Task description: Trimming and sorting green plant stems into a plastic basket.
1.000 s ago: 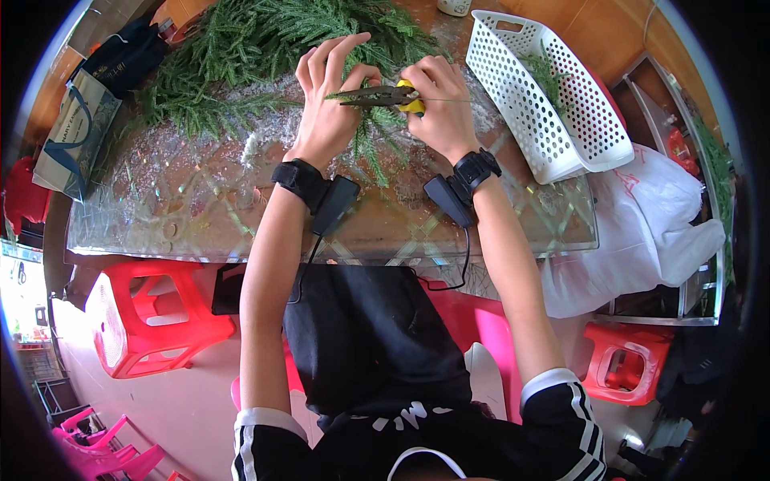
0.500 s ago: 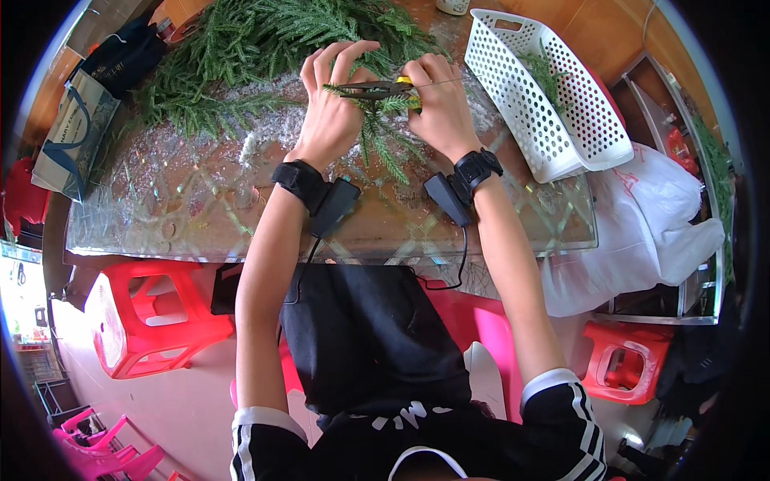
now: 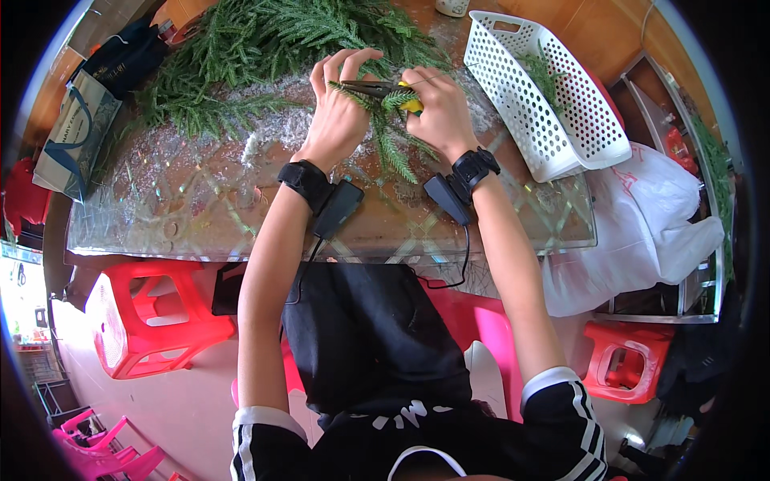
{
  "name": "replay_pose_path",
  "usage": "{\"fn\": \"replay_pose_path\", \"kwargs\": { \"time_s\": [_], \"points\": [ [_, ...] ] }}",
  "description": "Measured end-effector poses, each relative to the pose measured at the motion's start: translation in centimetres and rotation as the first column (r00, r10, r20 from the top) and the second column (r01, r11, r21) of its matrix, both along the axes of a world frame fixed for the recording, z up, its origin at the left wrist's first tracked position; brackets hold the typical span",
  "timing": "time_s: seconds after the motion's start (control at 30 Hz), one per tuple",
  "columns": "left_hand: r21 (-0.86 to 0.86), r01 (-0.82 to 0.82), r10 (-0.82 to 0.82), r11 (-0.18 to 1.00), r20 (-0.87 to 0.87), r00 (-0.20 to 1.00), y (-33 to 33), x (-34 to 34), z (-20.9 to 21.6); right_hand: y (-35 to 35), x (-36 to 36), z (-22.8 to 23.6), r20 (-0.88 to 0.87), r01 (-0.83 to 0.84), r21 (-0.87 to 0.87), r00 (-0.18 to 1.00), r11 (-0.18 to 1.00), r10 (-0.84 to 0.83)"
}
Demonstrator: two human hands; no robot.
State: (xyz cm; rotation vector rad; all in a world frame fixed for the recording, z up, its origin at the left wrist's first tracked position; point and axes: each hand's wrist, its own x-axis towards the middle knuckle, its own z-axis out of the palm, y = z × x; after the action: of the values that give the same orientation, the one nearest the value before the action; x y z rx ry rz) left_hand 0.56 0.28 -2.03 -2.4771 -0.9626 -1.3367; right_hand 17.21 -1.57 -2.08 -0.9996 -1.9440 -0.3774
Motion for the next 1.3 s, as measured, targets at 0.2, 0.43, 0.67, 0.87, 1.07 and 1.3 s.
{"fn": "replay_pose_path", "kwargs": {
  "time_s": [0.2,0.43,0.67,0.87,1.07,1.3],
  "points": [
    [-0.019,0.016,-0.016,1.000,-0.016,1.000,-0.09,-0.11,0.01,-0.03,0.02,-0.18,-0.009,0.017,-0.084,1.000,0.996,-0.018],
    [-0.034,0.033,-0.032,0.999,0.011,0.999,-0.12,0.06,0.03,0.26,0.18,-0.46,-0.018,0.012,-0.125,1.000,0.992,-0.015],
    [-0.047,0.037,-0.036,0.998,0.012,0.999,0.01,-0.08,-0.07,0.17,0.24,-0.51,0.001,0.022,-0.192,1.000,0.981,-0.022],
    [-0.029,0.017,-0.018,0.999,-0.021,1.000,-0.03,-0.19,0.02,0.22,0.07,-0.40,-0.035,0.022,-0.131,0.999,0.991,-0.027],
    [-0.033,0.020,-0.019,0.999,0.036,0.999,-0.13,0.00,0.04,0.08,0.04,-0.11,-0.043,0.041,-0.115,0.998,0.993,-0.046],
    [-0.072,0.005,0.001,0.997,0.091,0.996,0.01,-0.02,0.12,0.00,-0.13,0.09,-0.035,0.082,-0.055,0.996,0.995,-0.084]
  ]
}}
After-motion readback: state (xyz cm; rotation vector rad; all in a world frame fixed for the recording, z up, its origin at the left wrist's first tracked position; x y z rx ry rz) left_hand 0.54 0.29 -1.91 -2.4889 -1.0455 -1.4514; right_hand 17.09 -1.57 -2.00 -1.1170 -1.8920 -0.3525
